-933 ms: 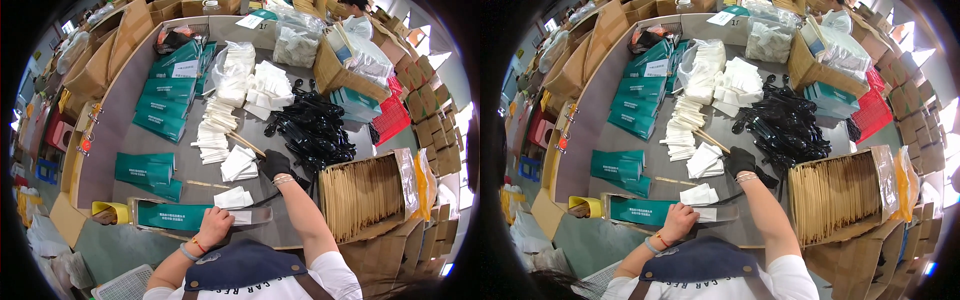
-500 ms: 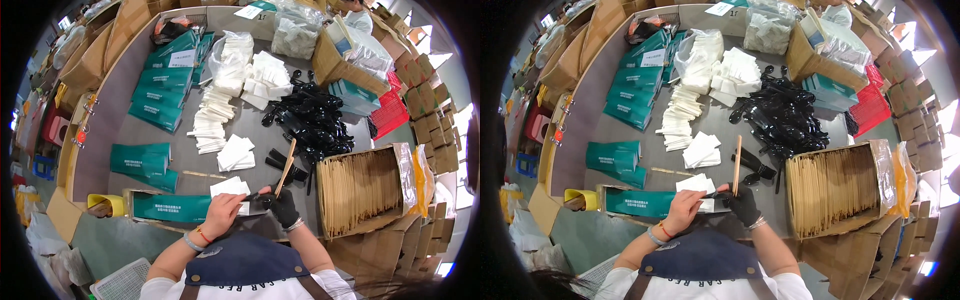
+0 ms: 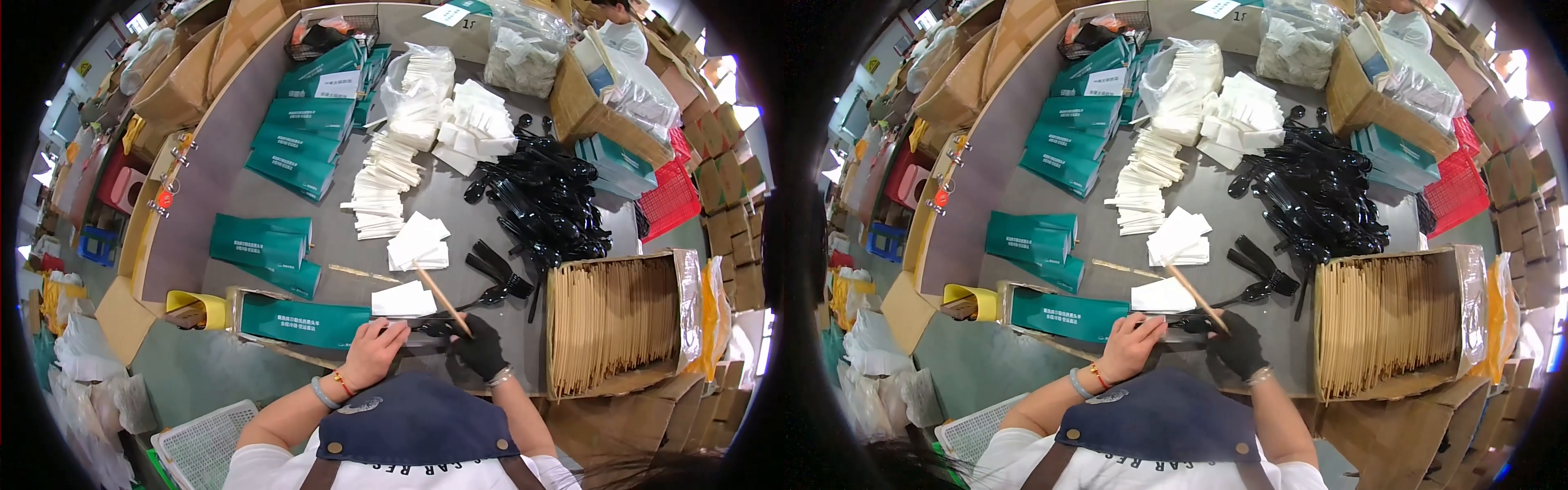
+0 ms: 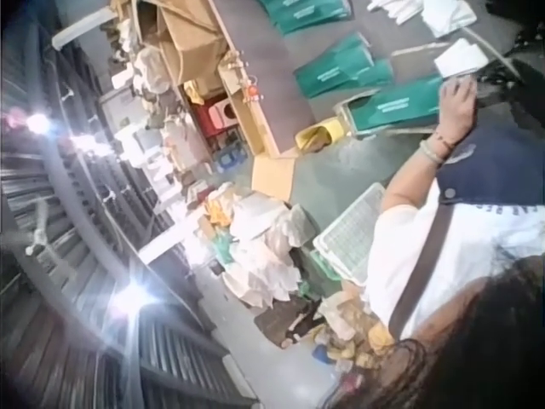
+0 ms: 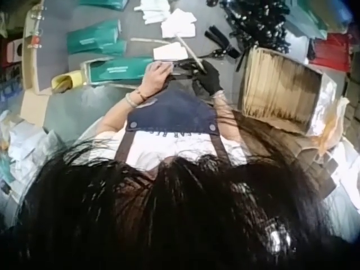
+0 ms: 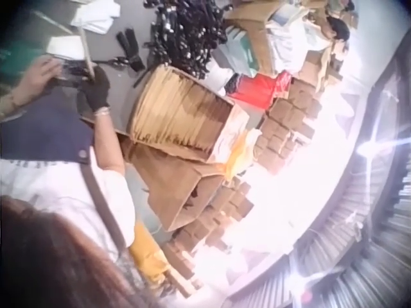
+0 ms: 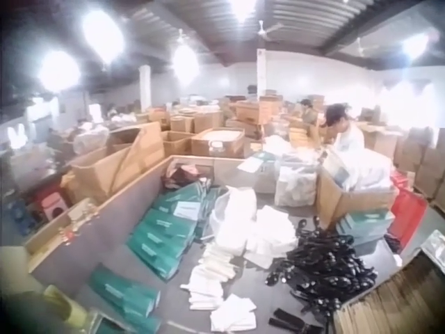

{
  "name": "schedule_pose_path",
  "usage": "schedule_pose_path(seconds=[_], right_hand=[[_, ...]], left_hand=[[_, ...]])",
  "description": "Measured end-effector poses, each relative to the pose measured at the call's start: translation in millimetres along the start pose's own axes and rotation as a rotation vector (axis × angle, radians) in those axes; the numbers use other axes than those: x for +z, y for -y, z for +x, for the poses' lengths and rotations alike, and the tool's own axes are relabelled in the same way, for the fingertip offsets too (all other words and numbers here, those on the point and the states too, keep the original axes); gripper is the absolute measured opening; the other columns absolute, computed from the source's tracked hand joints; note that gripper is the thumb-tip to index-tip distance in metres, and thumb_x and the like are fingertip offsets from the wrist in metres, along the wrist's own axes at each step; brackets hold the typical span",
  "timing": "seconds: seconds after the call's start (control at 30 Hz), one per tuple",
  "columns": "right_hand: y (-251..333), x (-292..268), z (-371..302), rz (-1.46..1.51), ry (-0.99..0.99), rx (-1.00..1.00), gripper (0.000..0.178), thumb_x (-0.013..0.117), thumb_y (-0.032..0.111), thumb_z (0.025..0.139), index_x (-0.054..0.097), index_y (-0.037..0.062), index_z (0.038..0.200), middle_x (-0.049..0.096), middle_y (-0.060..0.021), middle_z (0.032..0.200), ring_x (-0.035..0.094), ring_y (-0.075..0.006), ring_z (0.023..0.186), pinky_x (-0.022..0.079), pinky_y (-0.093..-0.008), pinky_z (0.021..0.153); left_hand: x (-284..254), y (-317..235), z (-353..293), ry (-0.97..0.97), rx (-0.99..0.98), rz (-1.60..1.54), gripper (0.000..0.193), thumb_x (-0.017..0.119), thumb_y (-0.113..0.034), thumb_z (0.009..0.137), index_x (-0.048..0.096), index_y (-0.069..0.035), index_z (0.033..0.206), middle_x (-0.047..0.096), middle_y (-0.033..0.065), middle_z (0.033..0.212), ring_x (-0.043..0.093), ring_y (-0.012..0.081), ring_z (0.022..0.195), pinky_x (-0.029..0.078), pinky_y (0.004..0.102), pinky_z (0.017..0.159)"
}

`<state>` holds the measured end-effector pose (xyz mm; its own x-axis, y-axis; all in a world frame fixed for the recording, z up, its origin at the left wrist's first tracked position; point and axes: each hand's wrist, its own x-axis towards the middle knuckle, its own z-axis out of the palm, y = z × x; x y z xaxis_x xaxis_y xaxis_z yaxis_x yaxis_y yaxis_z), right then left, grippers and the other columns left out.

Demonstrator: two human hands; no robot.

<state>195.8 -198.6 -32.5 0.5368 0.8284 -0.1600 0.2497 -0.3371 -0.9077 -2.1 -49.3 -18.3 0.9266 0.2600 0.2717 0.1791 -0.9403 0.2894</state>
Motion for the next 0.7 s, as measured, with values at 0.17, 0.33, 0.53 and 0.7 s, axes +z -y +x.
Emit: schedule_pose_path(seconds=[0.17,0.33,0.53,0.7], right_hand=[[-27.9,-20.9,-19.1,0.173,-0.348,0.104,0.022,0.064,0.010,0.084,0.063,0.0093,0.106,0.064,-0.0144,0.084,0.063,-0.0349,0.080,0.051,-0.0411,0.072],[1.1,-27.9,-6.9,-0.449,-0.013,-0.169,0.035,0.065,0.012,0.081,0.061,0.0169,0.116,0.063,-0.0091,0.087,0.063,-0.0309,0.079,0.051,-0.0411,0.069],[20.1,-31.6,3.5,-0.637,0.283,-0.385,0.049,0.067,0.011,0.078,0.062,0.0291,0.123,0.062,-0.0086,0.084,0.060,-0.0276,0.072,0.047,-0.0389,0.061],[8.6,-27.0,9.2,-0.845,0.309,-0.470,0.044,0.066,0.018,0.082,0.060,0.0274,0.125,0.063,-0.0058,0.090,0.061,-0.0286,0.083,0.049,-0.0406,0.072]], left_hand=[[-16.6,5.3,-3.7,0.045,-0.094,0.088,0.039,0.072,-0.026,0.075,0.066,-0.016,0.112,0.054,-0.0015,0.129,0.047,0.0227,0.110,0.034,0.0390,0.090],[-36.9,28.9,-7.0,0.092,-0.128,0.066,0.040,0.072,-0.033,0.076,0.065,-0.019,0.113,0.050,0.0014,0.135,0.043,0.0277,0.120,0.034,0.0437,0.094],[-53.5,49.6,-11.4,0.194,-0.187,-0.131,0.076,0.084,-0.033,0.062,0.054,-0.011,0.128,0.049,0.0080,0.133,0.040,0.0361,0.123,0.029,0.0517,0.105],[-46.7,54.4,-12.8,0.174,-0.129,-0.141,0.072,0.085,-0.031,0.059,0.058,-0.010,0.123,0.052,0.0068,0.128,0.045,0.0324,0.116,0.034,0.0487,0.102]])
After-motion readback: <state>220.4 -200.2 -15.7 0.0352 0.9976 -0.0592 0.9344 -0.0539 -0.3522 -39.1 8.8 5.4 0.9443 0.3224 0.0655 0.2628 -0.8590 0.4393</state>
